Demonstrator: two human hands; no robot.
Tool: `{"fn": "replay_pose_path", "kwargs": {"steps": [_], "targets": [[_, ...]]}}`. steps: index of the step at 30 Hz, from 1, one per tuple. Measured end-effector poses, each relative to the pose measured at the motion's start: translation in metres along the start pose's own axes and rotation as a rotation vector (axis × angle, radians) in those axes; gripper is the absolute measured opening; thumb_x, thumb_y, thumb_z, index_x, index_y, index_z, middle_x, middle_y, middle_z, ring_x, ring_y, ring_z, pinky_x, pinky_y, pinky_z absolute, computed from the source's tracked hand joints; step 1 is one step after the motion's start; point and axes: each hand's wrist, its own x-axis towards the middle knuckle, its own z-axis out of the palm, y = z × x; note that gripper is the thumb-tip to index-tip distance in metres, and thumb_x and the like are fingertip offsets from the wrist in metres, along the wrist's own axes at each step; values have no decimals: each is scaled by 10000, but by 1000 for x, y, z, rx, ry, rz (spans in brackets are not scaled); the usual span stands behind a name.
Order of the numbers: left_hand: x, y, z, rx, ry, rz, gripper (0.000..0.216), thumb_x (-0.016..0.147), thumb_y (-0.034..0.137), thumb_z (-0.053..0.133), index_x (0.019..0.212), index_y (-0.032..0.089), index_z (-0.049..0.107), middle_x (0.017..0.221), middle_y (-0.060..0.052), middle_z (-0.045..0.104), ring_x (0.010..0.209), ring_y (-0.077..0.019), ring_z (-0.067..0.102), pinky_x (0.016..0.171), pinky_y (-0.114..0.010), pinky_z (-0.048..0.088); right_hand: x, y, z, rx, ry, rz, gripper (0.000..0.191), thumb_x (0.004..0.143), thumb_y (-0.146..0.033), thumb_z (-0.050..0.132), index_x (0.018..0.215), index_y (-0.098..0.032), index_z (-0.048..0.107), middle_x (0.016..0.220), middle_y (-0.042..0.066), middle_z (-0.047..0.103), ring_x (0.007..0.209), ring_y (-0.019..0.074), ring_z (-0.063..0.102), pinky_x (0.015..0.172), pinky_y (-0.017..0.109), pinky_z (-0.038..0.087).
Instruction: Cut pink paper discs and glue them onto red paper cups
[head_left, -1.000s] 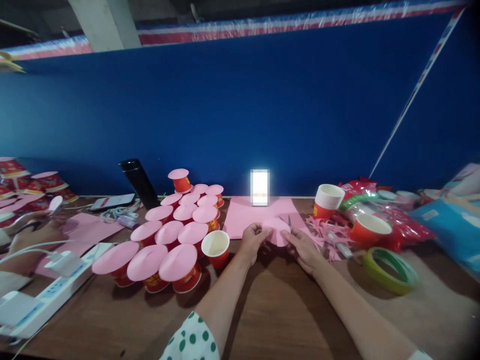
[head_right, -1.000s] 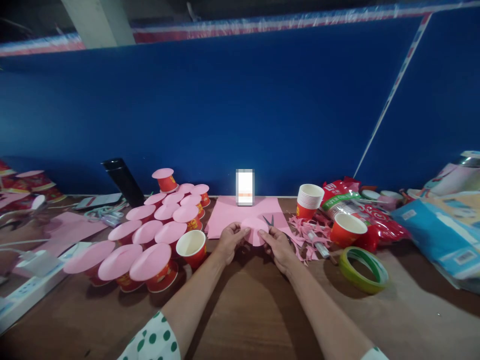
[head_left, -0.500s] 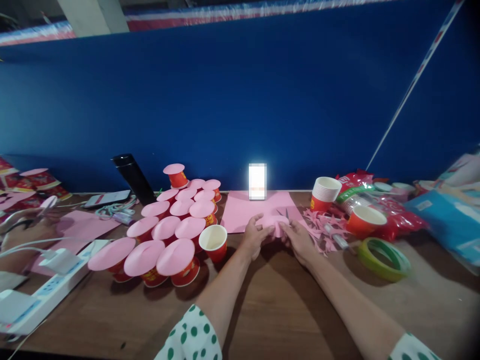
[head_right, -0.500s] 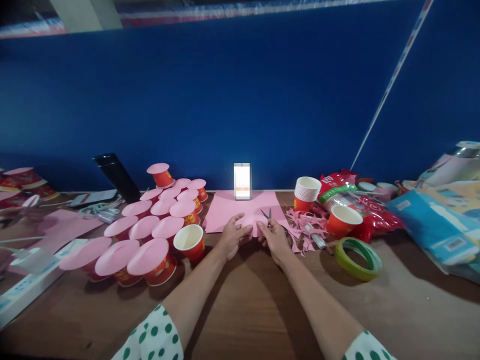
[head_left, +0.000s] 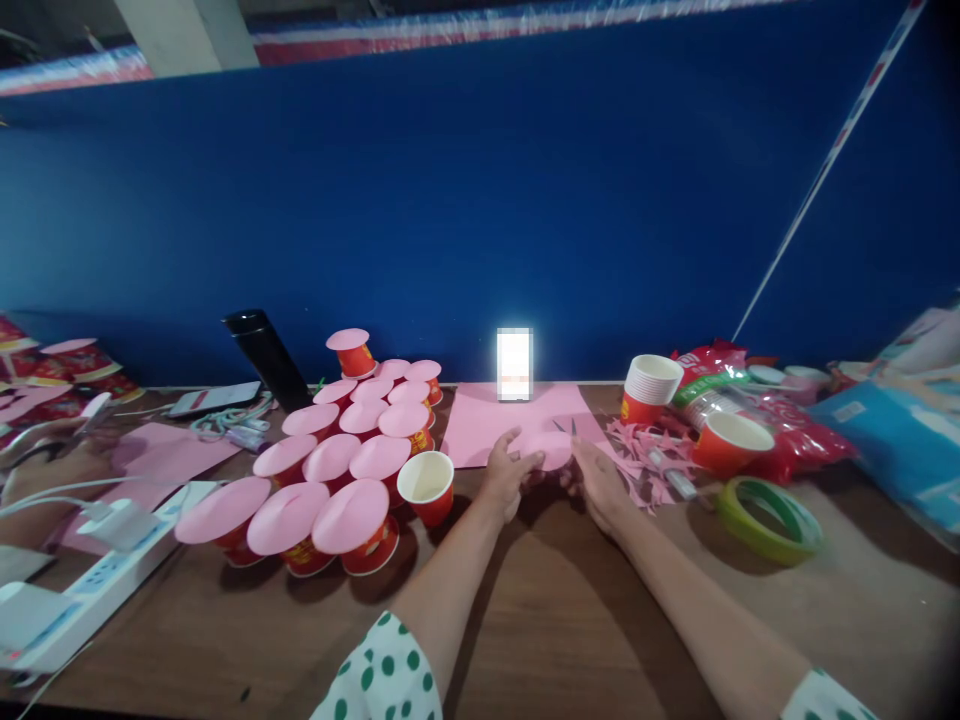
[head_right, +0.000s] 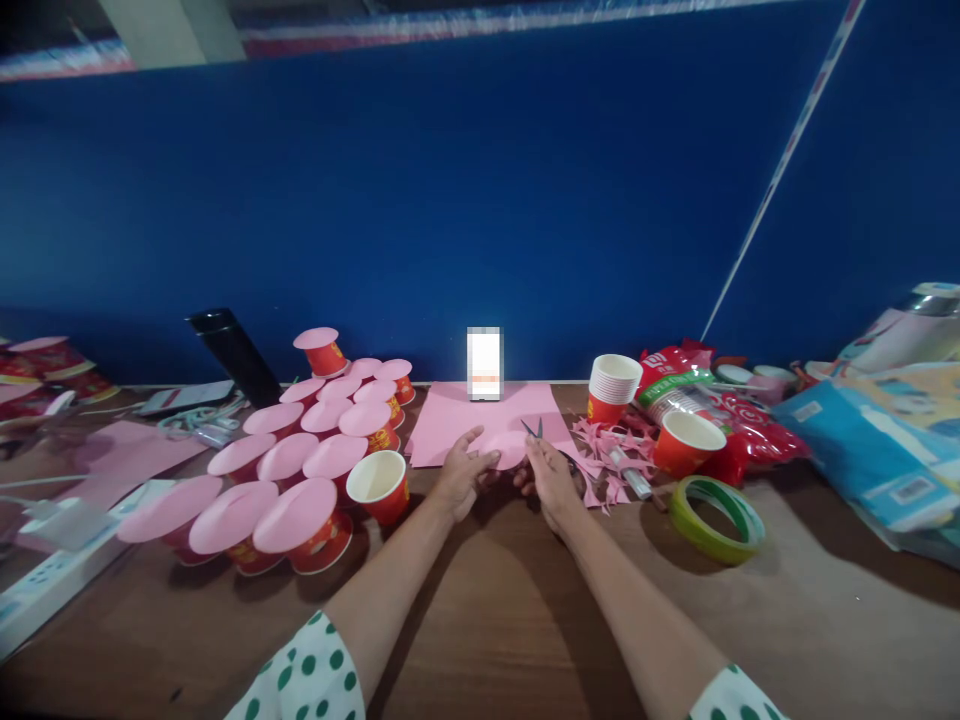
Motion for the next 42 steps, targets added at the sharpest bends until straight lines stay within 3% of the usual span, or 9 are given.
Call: {"fn": "replay_pose_path", "kwargs": {"steps": [4, 11, 21, 31, 42], "targets": [[0, 3, -2, -79, 22, -17, 752, 643, 116, 776, 1286, 178, 389, 717, 27, 601, 581, -73, 586, 568, -187, 498, -1, -2, -1, 50, -90, 16, 374, 731, -566, 602, 737, -202, 517, 504, -30, 566, 382, 82, 475, 342, 181, 321], [0, 1, 0, -47, 0, -3, 768, 616, 133, 800, 1270, 161, 399, 705, 26, 602, 569, -83, 588, 551, -197, 498, 0, -1, -1, 8, -121, 1, 425, 597, -404, 755, 912, -183, 575, 523, -70, 555, 378, 64, 444, 324, 163, 272], [0, -1, 0, -42, -102, -6, 818, 602, 138, 812, 1278, 170, 353, 818, -31, 648, 636, -123, 642, 594, -236, 529, 3, 2, -1, 21, -68, -37, 437, 595, -394, 747, 935, -169, 591, 509, -77, 532, 401, 65, 426, 357, 174, 275], [0, -2, 0, -59, -100, -3, 814, 596, 86, 795, 1276, 162, 353, 787, -24, 649, 631, -119, 642, 614, -236, 529, 3, 4, -1, 34, -71, -30, 411, 612, -391, 743, 929, -184, 582, 533, -78, 540, 382, 70, 428, 372, 200, 292], [1, -3, -2, 3, -85, 48, 862, 570, 167, 816, 1303, 177, 362, 826, -30, 649, 626, -119, 626, 592, -233, 505, 7, 8, -4, 42, -121, -50, 401, 612, -397, 765, 907, -192, 585, 590, -56, 557, 458, 80, 452, 402, 190, 329]]}}
